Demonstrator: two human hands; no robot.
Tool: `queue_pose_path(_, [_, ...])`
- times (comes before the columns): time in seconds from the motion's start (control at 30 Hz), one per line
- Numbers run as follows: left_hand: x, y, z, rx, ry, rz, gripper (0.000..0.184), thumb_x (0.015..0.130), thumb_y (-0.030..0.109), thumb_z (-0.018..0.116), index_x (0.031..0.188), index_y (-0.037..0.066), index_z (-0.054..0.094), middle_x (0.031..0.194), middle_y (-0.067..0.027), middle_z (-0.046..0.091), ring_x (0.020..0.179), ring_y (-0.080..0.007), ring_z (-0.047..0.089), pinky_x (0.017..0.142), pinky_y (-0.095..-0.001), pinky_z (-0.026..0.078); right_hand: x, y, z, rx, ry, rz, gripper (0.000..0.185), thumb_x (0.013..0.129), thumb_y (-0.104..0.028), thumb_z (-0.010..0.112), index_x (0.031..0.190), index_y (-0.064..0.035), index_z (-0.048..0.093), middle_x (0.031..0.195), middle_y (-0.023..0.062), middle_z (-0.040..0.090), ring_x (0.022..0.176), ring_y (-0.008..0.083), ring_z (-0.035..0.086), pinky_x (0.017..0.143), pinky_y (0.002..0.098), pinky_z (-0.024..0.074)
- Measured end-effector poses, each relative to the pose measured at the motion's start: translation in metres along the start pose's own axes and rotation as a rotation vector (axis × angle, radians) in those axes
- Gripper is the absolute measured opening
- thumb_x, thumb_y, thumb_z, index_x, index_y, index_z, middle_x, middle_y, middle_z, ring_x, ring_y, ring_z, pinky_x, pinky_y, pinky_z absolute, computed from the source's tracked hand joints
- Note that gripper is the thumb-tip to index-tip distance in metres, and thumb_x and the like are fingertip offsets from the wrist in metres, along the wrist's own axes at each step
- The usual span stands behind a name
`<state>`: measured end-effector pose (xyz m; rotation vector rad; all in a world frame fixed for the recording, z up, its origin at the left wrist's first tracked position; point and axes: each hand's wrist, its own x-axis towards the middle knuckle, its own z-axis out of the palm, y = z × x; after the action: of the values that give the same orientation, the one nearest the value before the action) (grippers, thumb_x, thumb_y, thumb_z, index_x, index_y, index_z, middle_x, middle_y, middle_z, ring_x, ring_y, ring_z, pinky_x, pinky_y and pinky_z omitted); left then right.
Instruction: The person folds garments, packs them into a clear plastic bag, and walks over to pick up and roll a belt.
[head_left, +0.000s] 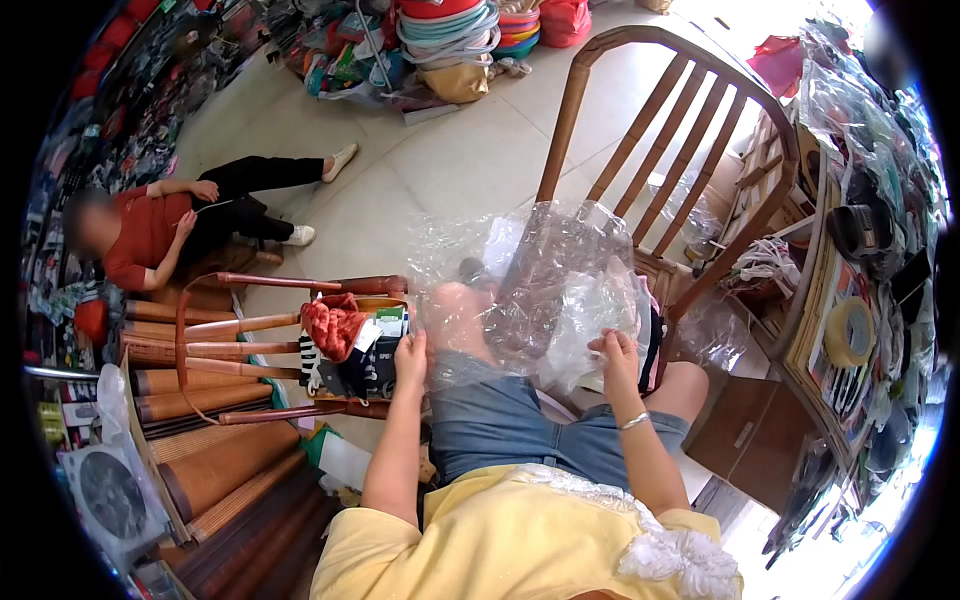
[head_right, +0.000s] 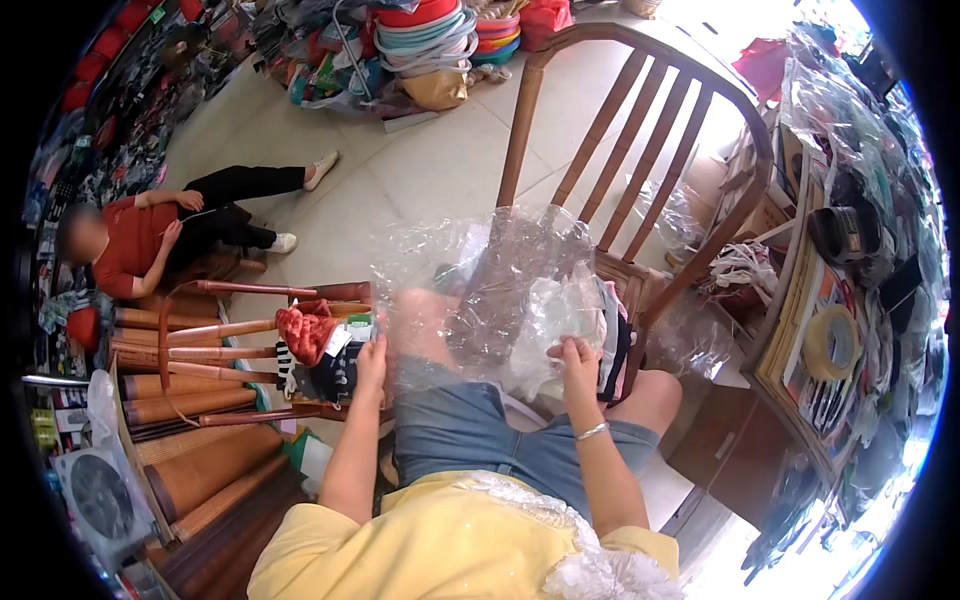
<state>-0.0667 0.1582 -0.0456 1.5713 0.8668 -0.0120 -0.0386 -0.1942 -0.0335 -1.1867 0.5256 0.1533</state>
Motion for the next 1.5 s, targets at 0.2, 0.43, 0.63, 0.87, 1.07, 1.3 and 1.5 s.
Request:
queue_pose_path(0.2, [0.011, 0.009, -0.016, 0.130, 0.201, 0.330, 0.027, 0.093, 0.022, 0.049, 0.075, 0.001, 0.050, 0.069, -0.0031, 0.051, 0.065, -0.0110, 0.042, 0.062, -0.0288, 0.039, 0.000, -0.031, -0.006, -0.364, -0.099, -0.101, 0.018, 0.089, -0.017, 0.056, 0.090, -0.0003, 0.062, 0.062, 0.0012, 0.056, 0.054, 0.0068, 0.051, 0.050, 0.0211, 0.0387])
queue_pose_path(0.43, [0.009, 0.001, -0.013, 0.086, 0.197, 0.226, 0.029, 0.093, 0.025, 0.048, 0.080, 0.000, 0.053, 0.070, -0.0025, 0.050, 0.067, -0.0118, 0.042, 0.064, -0.0274, 0.038, -0.008, -0.025, -0.020, -0.249, -0.042, -0.086, 0.015, 0.087, -0.013, 0.058, 0.089, 0.0009, 0.061, 0.062, 0.0002, 0.054, 0.049, 0.0058, 0.048, 0.046, 0.0204, 0.0361])
queue_pose_path(0.63, [0.006, -0.024, -0.038, 0.099, 0.282, 0.274, 0.031, 0.093, 0.026, 0.049, 0.080, -0.001, 0.054, 0.072, -0.0039, 0.052, 0.067, -0.0130, 0.044, 0.064, -0.0291, 0.039, -0.012, -0.010, -0.050, -0.522, -0.049, -0.114, 0.012, 0.087, -0.010, 0.058, 0.093, 0.0004, 0.061, 0.063, -0.0009, 0.054, 0.048, 0.0046, 0.046, 0.044, 0.0190, 0.0364])
queue_pose_path(0.87, [-0.002, -0.022, -0.050, 0.205, 0.347, 0.296, 0.029, 0.092, 0.025, 0.052, 0.081, -0.001, 0.054, 0.070, -0.0062, 0.054, 0.065, -0.0148, 0.047, 0.063, -0.0308, 0.040, -0.017, -0.005, -0.040, -0.514, -0.264, 0.178, 0.057, 0.077, -0.032, 0.072, 0.114, 0.0019, 0.045, 0.080, 0.0052, 0.053, 0.058, 0.0096, 0.052, 0.047, 0.0221, 0.0425])
queue_pose_path(1.07, [0.011, -0.056, -0.065, 0.309, 0.416, 0.378, 0.033, 0.090, 0.031, 0.054, 0.076, 0.001, 0.054, 0.069, -0.0158, 0.056, 0.065, -0.0299, 0.054, 0.064, -0.0383, 0.042, -0.027, 0.028, -0.021, -0.619, -0.202, -0.048, 0.041, 0.072, -0.005, 0.066, 0.107, -0.0019, 0.046, 0.065, 0.0036, 0.050, 0.050, 0.0113, 0.049, 0.041, 0.0239, 0.0386])
queue_pose_path(1.3, [-0.006, -0.035, -0.060, 0.298, 0.439, 0.331, 0.032, 0.088, 0.031, 0.055, 0.081, 0.000, 0.057, 0.071, -0.0155, 0.059, 0.066, -0.0302, 0.058, 0.064, -0.0375, 0.044, -0.044, 0.001, -0.005, -0.459, -0.161, 0.144, 0.038, 0.077, -0.009, 0.068, 0.102, -0.0003, 0.040, 0.061, 0.0044, 0.052, 0.047, 0.0130, 0.053, 0.039, 0.0240, 0.0412])
queue_pose_path(1.5, [-0.006, -0.037, -0.060, 0.268, 0.441, 0.336, 0.032, 0.088, 0.032, 0.055, 0.082, 0.001, 0.057, 0.070, -0.0138, 0.059, 0.066, -0.0281, 0.058, 0.064, -0.0365, 0.044, -0.048, 0.005, -0.015, -0.992, -0.270, -0.145, 0.031, 0.079, -0.023, 0.069, 0.070, 0.0032, 0.056, 0.052, 0.0019, 0.051, 0.043, 0.0083, 0.047, 0.039, 0.0242, 0.0348])
